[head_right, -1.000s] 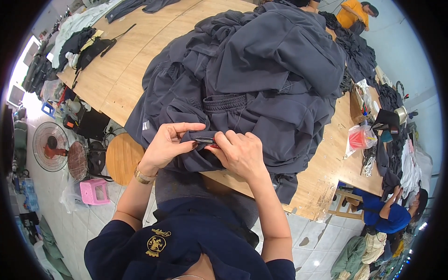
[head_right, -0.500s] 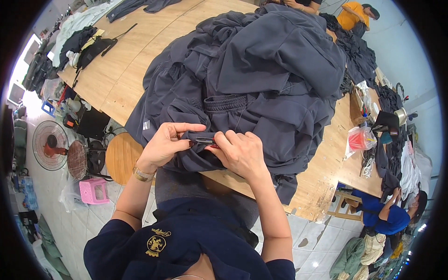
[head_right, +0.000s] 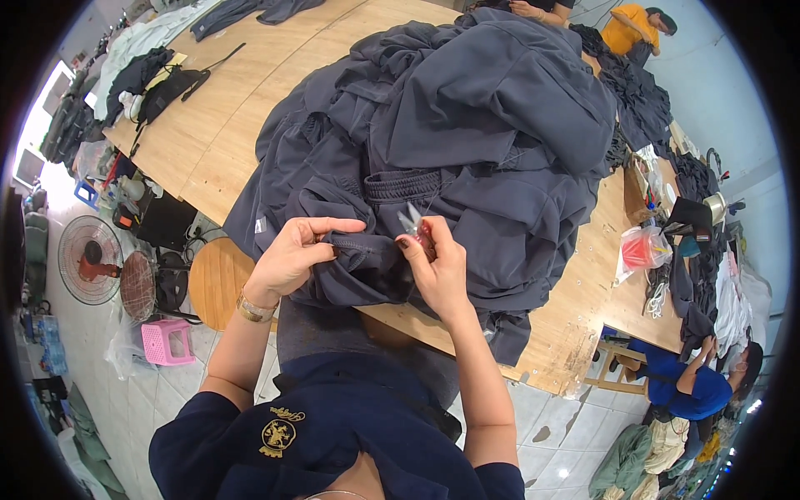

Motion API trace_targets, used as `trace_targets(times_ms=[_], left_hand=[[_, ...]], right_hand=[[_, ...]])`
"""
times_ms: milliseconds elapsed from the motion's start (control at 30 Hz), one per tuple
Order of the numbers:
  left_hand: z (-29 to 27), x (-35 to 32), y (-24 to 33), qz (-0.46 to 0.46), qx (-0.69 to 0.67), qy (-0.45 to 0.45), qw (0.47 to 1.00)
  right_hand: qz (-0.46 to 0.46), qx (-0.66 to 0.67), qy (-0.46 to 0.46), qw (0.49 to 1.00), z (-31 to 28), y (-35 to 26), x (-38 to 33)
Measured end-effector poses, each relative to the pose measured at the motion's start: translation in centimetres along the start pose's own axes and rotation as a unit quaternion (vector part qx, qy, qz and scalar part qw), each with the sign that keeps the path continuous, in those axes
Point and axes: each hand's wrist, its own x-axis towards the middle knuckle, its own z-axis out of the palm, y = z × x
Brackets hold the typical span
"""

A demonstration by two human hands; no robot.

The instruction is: Using small scissors to trim loose threads from gray garments in a garment manufacturing setting.

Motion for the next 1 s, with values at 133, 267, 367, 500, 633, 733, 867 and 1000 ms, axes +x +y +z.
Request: trace_targets(times_ms=[133,267,367,500,633,733,867,1000], left_hand=[[-0.5,0.0,-0.1,-0.003,-0.036,0.002,0.999],[-0.8,0.5,-0.6,0.0,-0.057,0.012,0.998],[-0.8,0.7,-1.0,-0.013,-0.117,0.028,0.993],[-1.1,0.8,-2.2,0.006,-0.149,0.045,0.988],[-0.6,0.8,-2.4,0.01,-0.132,0.049,0.99],[0.3,0.5,-2.5,0.032,-0.099,0.043,0.994],[0.6,0.1,-3.1,0.058,-0.065,0.064,0.994],[0.5,0.2,-3.3,0.049,-0.114,0.094,0.988]], right_hand=[[0.145,0.182,-0.026,0.972,0.8,-0.5,-0.3],[0.129,0.173,-0.035,0.976,1.9,-0.3,-0.8],[0.1,0.169,-0.005,0.981,2.3,-0.5,-1.7],[0.078,0.08,-0.02,0.994,3.2,-1.0,-1.8],[0.147,0.206,-0.036,0.967,3.5,-0.4,-1.0],[0.176,0.193,-0.08,0.962,3.3,0.2,-1.0],[0.15,0.193,-0.022,0.969,4.2,-0.9,-0.9],[0.023,0.086,0.069,0.994,4.2,0.0,-1.8]])
